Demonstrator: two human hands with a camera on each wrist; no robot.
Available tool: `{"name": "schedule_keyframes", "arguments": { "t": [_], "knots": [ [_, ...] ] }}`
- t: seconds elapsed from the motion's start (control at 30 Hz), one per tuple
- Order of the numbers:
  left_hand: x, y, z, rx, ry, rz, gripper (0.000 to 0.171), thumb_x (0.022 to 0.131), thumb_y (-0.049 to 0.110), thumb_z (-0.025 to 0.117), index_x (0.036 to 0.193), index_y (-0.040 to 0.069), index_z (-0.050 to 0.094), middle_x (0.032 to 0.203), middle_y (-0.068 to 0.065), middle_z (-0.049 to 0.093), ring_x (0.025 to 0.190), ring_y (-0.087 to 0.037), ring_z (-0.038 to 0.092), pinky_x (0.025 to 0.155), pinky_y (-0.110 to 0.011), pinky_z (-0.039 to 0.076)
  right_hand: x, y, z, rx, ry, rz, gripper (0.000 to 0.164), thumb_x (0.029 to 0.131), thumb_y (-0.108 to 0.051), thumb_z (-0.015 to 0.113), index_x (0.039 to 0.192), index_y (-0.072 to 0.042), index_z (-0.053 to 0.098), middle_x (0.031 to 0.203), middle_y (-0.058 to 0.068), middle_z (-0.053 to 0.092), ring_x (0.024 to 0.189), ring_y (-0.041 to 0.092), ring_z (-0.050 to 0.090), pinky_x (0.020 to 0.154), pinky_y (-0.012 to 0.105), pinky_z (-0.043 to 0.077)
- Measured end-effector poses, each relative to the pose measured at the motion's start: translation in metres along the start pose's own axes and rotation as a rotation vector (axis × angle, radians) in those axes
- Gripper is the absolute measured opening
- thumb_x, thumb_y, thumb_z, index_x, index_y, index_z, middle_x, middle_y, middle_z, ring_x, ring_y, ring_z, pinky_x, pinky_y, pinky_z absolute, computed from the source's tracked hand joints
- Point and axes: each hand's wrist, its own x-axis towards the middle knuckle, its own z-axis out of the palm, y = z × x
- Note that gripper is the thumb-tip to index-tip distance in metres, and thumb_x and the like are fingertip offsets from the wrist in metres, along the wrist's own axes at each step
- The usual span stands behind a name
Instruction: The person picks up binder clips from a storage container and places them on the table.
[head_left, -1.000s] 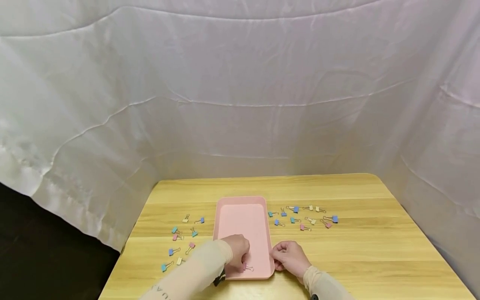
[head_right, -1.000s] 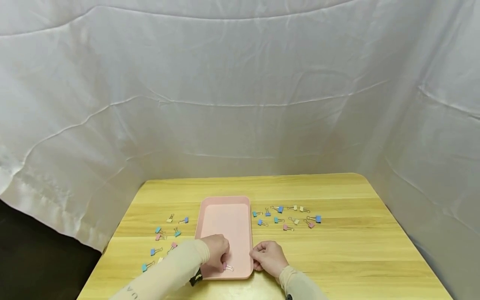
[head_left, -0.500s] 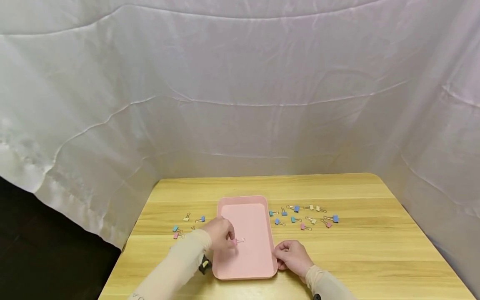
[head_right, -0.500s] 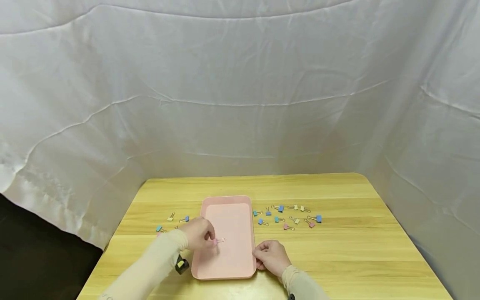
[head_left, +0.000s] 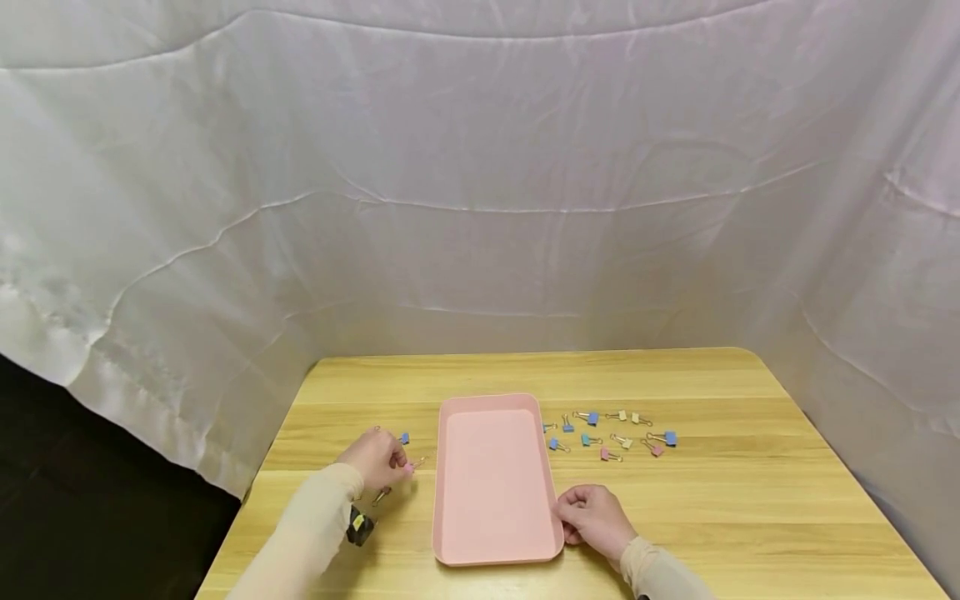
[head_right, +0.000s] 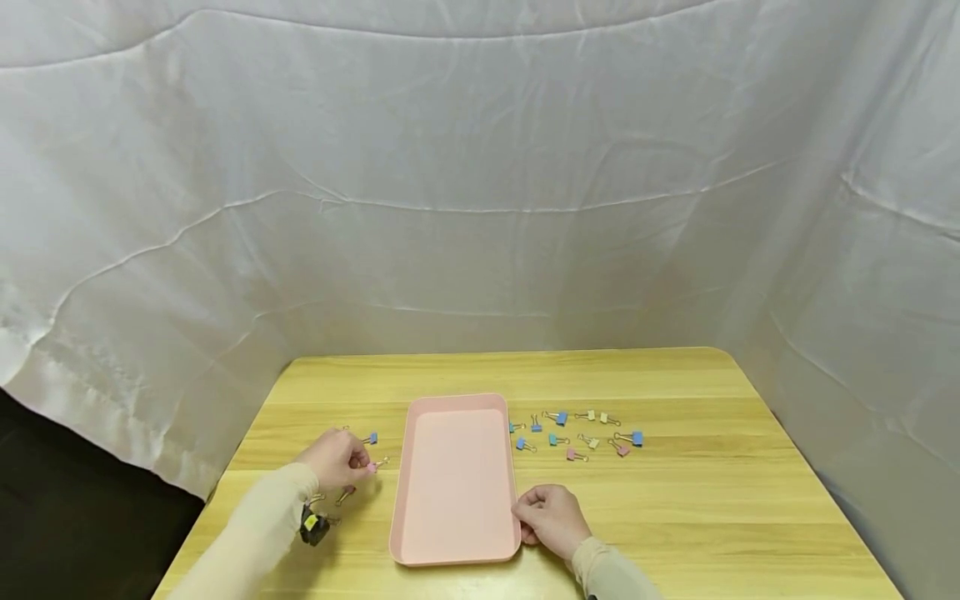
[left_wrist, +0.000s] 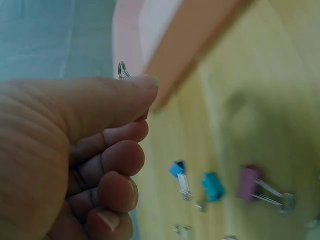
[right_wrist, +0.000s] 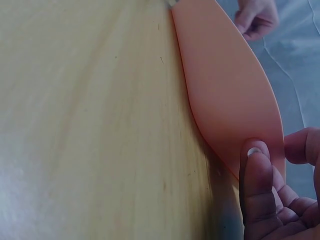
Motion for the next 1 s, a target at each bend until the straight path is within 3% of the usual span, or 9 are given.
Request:
{"name": "schedule_keyframes", "arguments": {
  "t": [0.23, 0.57, 0.7, 0.83, 1.0],
  "knots": [
    [-0.002, -0.017, 0.022, 0.003, 0.034, -0.012, 0.022, 0.076, 0.014, 0.078, 0.061, 0.019, 0.063, 0.065, 0.011, 0.058, 0.057, -0.004, 0.047, 0.054, -0.022, 0.043, -0.001, 0.002, -0.002, 0.012, -0.01, -0.006, 0.017, 0.086, -0.011, 0.065, 0.088, 0.006, 0.064, 0.067, 0.005, 0.061, 0.058, 0.013, 0.059, 0.053, 0.027, 0.053],
    [-0.002, -0.023, 0.037, 0.024, 0.023, -0.039, 0.019, 0.076, 0.017, 0.078, 0.061, 0.019, 0.066, 0.062, 0.014, 0.057, 0.057, -0.004, 0.048, 0.056, -0.024, 0.044, -0.001, 0.004, 0.0, 0.016, -0.009, -0.008, 0.018, 0.085, -0.012, 0.066, 0.088, 0.006, 0.064, 0.067, 0.005, 0.061, 0.059, 0.013, 0.059, 0.054, 0.027, 0.053],
    [-0.003, -0.022, 0.036, 0.008, 0.021, -0.053, 0.016, 0.077, 0.017, 0.078, 0.064, 0.018, 0.068, 0.065, 0.013, 0.059, 0.06, -0.005, 0.05, 0.058, -0.026, 0.046, -0.001, 0.003, 0.0, 0.012, -0.006, -0.005, 0.018, 0.085, -0.012, 0.066, 0.088, 0.006, 0.064, 0.067, 0.005, 0.061, 0.059, 0.012, 0.059, 0.053, 0.027, 0.053],
    [-0.007, -0.02, 0.029, -0.072, 0.021, -0.094, 0.012, 0.078, 0.022, 0.08, 0.074, 0.015, 0.07, 0.07, 0.01, 0.061, 0.065, -0.006, 0.053, 0.061, -0.027, 0.048, -0.001, 0.001, -0.002, 0.016, -0.02, -0.001, 0.02, 0.086, -0.014, 0.067, 0.089, 0.005, 0.064, 0.067, 0.005, 0.062, 0.059, 0.013, 0.06, 0.054, 0.027, 0.053],
    [-0.018, -0.013, 0.01, -0.149, 0.099, -0.152, 0.014, 0.081, 0.023, 0.077, 0.086, 0.01, 0.072, 0.07, 0.008, 0.057, 0.061, -0.007, 0.05, 0.058, -0.026, 0.045, -0.005, -0.005, -0.018, -0.024, -0.029, -0.025, 0.027, 0.089, -0.021, 0.068, 0.094, 0.005, 0.065, 0.074, 0.01, 0.066, 0.062, 0.017, 0.063, 0.058, 0.031, 0.055]
  ]
}}
